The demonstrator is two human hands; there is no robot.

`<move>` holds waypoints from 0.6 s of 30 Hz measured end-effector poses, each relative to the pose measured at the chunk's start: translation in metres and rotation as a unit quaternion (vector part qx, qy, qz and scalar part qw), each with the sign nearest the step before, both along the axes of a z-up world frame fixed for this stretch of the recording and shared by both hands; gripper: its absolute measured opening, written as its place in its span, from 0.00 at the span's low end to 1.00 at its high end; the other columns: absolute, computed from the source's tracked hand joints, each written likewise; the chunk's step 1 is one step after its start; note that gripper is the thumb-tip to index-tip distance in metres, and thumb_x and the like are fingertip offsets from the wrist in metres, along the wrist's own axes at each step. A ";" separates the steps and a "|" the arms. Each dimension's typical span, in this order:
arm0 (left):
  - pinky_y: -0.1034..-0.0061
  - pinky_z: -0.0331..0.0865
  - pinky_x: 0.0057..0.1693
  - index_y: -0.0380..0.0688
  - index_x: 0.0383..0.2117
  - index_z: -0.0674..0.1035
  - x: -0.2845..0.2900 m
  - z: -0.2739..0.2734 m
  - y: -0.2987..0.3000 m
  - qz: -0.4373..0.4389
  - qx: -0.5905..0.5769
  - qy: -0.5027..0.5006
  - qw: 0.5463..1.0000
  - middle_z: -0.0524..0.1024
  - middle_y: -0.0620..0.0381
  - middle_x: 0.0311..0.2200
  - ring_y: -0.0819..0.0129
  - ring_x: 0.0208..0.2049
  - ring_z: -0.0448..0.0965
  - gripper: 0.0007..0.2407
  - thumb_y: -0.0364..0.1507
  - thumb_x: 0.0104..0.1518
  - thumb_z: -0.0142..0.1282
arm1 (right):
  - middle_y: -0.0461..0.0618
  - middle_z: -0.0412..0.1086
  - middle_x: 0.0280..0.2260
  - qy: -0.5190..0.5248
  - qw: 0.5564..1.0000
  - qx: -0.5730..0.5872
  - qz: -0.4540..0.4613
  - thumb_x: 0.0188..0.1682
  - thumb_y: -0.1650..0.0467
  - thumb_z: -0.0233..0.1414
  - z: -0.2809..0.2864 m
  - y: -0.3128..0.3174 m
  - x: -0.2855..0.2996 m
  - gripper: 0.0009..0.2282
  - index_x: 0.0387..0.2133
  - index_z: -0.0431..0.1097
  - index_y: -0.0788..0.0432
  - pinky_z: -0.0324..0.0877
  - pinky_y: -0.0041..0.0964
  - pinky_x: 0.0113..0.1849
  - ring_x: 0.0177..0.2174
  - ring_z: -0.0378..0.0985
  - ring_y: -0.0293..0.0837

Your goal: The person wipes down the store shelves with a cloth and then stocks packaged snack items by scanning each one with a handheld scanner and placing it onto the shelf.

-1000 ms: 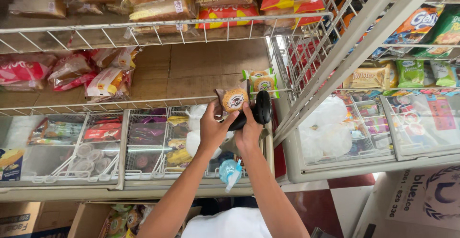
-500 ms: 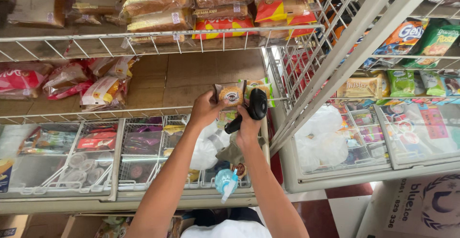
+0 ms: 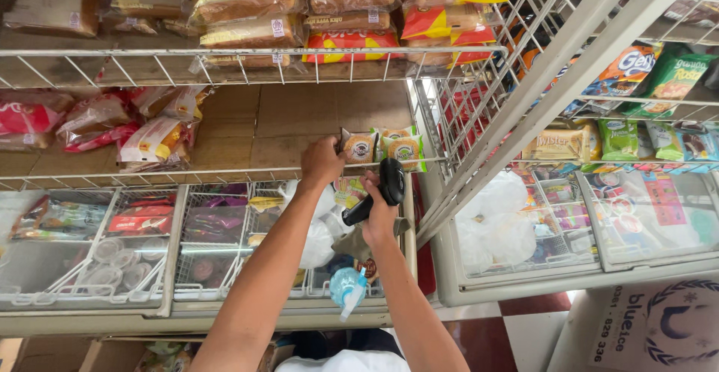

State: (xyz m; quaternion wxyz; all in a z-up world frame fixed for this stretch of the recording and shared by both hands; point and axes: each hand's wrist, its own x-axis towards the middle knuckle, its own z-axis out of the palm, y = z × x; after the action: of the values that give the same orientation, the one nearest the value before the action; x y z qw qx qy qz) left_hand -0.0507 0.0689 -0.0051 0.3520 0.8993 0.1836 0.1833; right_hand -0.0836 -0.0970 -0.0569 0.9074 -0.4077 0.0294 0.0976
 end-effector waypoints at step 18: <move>0.55 0.70 0.52 0.34 0.43 0.81 -0.084 0.026 -0.022 -0.060 0.100 -0.225 0.967 0.80 0.40 0.42 0.43 0.46 0.78 0.13 0.32 0.58 0.59 | 0.50 0.72 0.36 -0.018 0.994 -0.063 -0.087 0.51 0.75 0.58 0.004 -0.006 -0.029 0.10 0.46 0.71 0.62 0.69 0.38 0.35 0.34 0.74 0.40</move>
State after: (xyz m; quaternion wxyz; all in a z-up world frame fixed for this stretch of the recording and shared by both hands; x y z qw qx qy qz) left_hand -0.1347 0.0472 0.0211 0.3029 0.8749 0.0256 0.3770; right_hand -0.1127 -0.1026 -0.0532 0.8854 -0.4616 0.0544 0.0094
